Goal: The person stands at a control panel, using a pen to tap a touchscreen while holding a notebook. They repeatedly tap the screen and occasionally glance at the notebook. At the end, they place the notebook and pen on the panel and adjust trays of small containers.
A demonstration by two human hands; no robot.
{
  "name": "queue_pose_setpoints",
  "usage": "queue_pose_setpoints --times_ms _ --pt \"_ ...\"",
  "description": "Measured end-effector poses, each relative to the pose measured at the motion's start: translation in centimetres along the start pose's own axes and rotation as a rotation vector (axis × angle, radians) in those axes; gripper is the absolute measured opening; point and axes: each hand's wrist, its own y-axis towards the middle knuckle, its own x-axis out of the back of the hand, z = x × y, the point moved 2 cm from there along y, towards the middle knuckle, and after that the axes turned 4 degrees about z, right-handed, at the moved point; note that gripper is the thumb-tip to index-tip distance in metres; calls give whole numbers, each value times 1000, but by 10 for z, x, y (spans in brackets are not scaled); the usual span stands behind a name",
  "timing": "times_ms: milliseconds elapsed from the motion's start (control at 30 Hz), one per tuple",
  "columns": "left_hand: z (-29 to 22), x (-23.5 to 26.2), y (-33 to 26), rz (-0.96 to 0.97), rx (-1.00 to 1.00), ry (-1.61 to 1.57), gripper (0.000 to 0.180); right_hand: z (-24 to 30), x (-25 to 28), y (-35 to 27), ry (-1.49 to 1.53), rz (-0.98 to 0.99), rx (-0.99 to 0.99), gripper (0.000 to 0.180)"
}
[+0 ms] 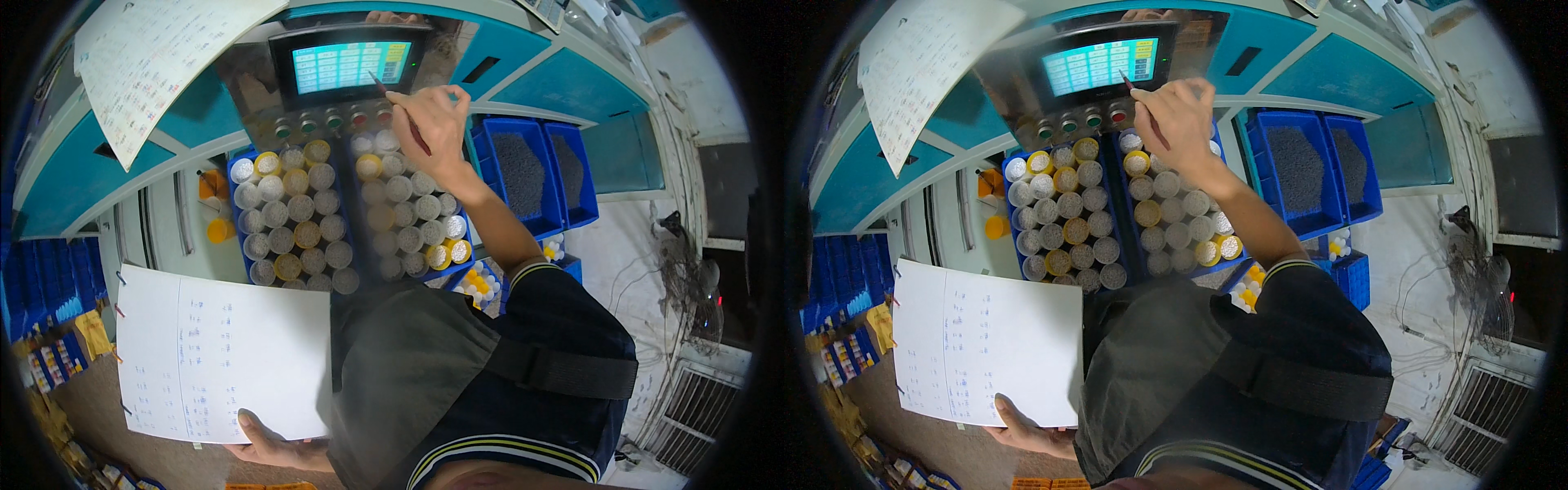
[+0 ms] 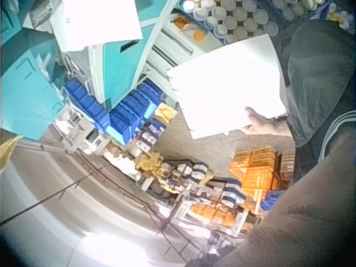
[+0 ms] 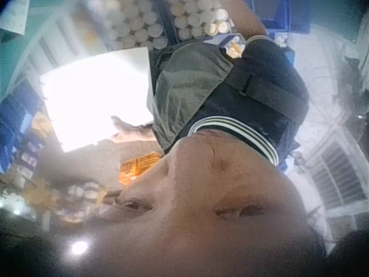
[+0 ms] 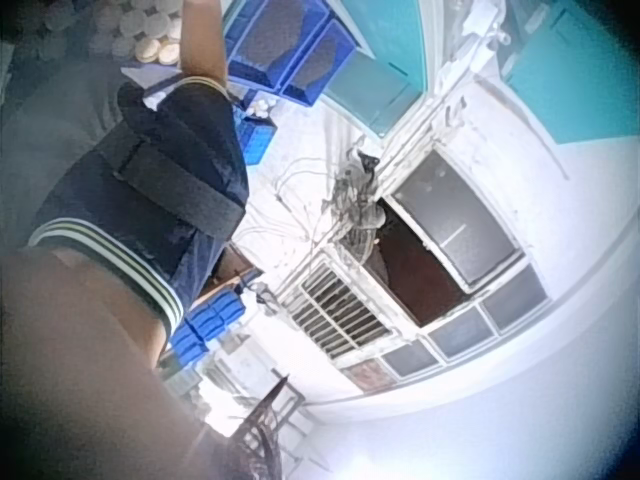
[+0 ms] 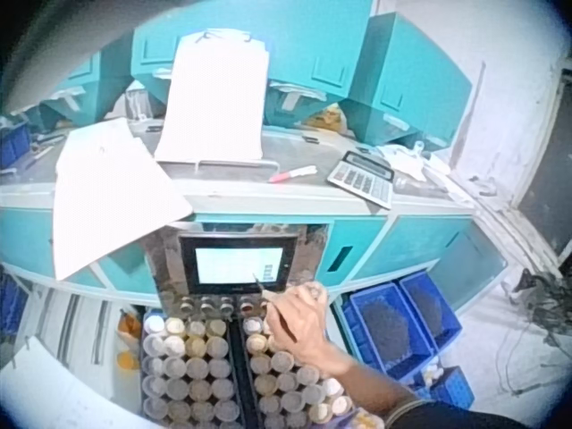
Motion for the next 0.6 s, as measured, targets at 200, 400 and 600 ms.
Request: queue_pose_setpoints --times_ms 200,400,600 --pt "1 4 -2 11 64 -21 74 -6 1 -9 -9 42 63 25" --pt "-4 -3 -8 58 -7 -154 63 -8 -8 -16 -27 74 23 19" --pt "-18 -12 -8 76 26 -314 59 -8 -15 -10 -8 75 33 20"
